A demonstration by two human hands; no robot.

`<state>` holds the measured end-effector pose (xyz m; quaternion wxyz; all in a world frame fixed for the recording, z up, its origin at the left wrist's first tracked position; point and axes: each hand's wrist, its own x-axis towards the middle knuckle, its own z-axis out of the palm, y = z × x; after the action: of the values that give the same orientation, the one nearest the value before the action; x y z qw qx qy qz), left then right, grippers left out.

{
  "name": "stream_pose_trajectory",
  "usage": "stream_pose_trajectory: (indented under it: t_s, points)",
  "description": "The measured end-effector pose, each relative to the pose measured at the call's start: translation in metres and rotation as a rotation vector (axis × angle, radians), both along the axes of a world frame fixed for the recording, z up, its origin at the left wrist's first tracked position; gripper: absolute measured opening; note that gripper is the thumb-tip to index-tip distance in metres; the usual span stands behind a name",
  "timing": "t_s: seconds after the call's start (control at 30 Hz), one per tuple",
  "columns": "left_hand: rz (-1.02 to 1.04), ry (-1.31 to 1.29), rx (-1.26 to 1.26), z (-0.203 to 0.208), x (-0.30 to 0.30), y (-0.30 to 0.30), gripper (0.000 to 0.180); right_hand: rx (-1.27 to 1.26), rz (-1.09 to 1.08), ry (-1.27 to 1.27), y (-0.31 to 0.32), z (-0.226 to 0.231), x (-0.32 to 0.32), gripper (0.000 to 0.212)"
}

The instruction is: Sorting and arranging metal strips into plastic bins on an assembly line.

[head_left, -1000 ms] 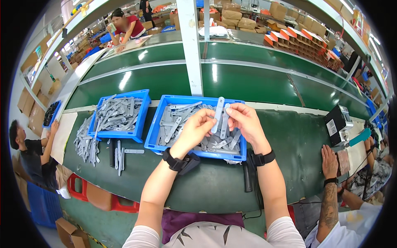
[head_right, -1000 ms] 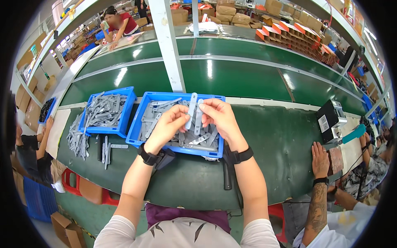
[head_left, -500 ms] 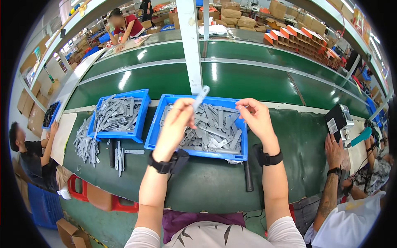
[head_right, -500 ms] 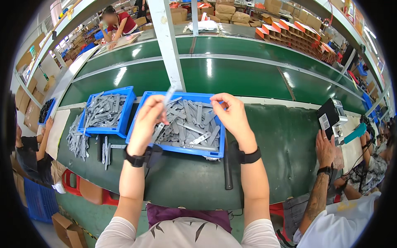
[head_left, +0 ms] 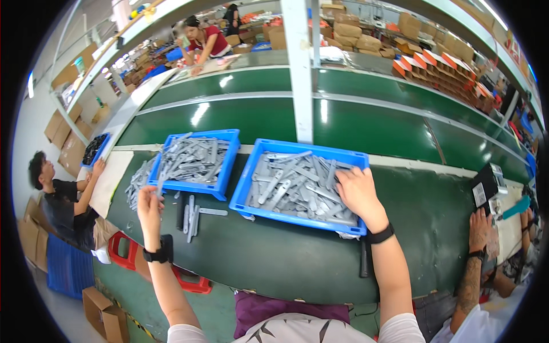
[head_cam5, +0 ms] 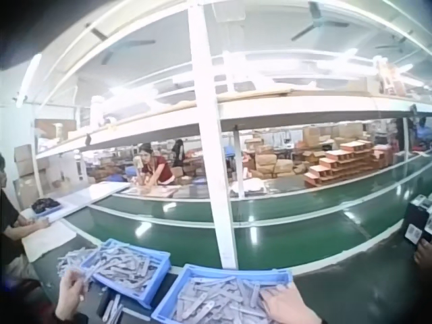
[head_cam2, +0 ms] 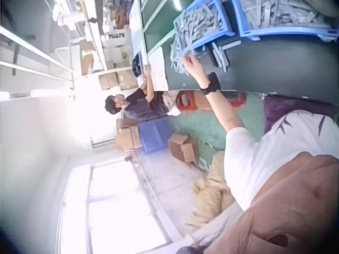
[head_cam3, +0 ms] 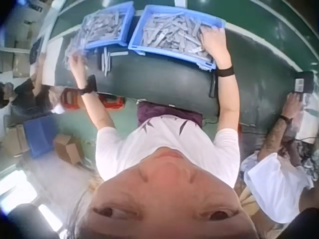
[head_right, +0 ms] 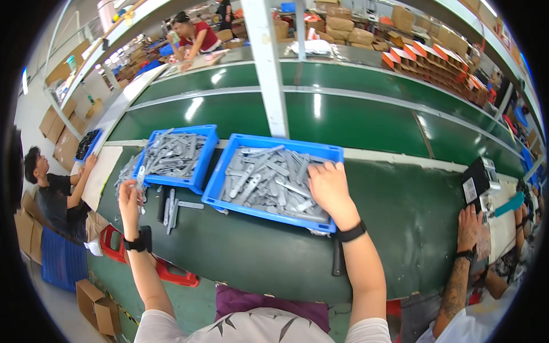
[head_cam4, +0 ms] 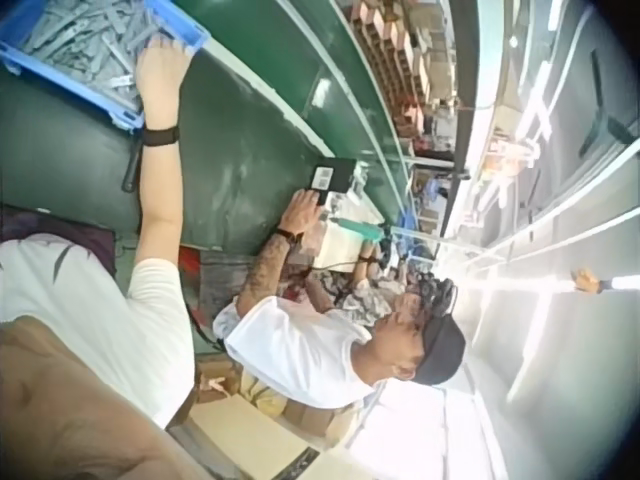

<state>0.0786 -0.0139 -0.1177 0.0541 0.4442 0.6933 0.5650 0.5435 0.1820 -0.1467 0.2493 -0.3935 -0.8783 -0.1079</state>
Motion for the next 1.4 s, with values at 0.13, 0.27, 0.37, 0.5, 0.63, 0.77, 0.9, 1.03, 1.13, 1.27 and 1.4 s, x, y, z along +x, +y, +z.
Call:
stream_pose_trajectory:
  t_s: [0.13, 0.27, 0.37, 0.5, 0.63, 0.77, 0.9, 1.03, 1.13, 1.27, 1.4]
  points:
    - [-0.071, -0.229, 0.028, -0.017, 0.031, -0.013, 0.029, 0.001, 0.007, 0.015, 0.006, -0.012, 0.012, 0.027]
    - [-0.204, -0.524, 0.169, -0.025, 0.085, -0.024, 0.037, -0.143, 0.020, 0.074, -0.002, 0.005, 0.007, 0.032]
    - [-0.221, -0.716, 0.164, -0.037, 0.130, -0.030, 0.034, -0.296, 0.076, 0.292, 0.006, 0.005, 0.009, 0.037]
    - [-0.268, -0.759, 0.035, -0.038, 0.171, -0.041, 0.027, -0.541, 0.047, 0.600, 0.002, 0.024, 0.012, 0.042]
    - [-0.370, -0.760, -0.094, -0.047, 0.169, -0.048, 0.025, -0.636, 0.043, 0.672, 0.007, 0.025, 0.023, 0.042]
    - [-0.287, -0.063, -0.253, -0.058, 0.182, -0.046, 0.034, -0.534, 0.026, 0.499, 0.003, 0.024, 0.014, 0.034]
    - [-0.318, 0.277, -0.445, -0.039, 0.221, -0.049, 0.059, -0.301, 0.033, 0.464, 0.005, 0.015, 0.011, 0.027]
    - [-0.317, 0.296, -0.501, -0.048, 0.215, -0.051, 0.060, -0.432, 0.115, 0.554, -0.004, 0.024, 0.001, 0.027]
    - [-0.348, 0.352, -0.563, -0.042, 0.213, -0.052, 0.060, -0.457, 0.119, 0.573, -0.011, 0.024, -0.010, 0.028]
    - [-0.396, 0.542, -0.588, -0.030, 0.220, -0.043, 0.057, -0.519, 0.155, 0.541, -0.005, 0.019, -0.001, 0.030]
    - [-0.417, 0.693, -0.491, -0.035, 0.210, -0.021, 0.049, -0.469, 0.194, 0.522, -0.006, 0.015, -0.005, 0.029]
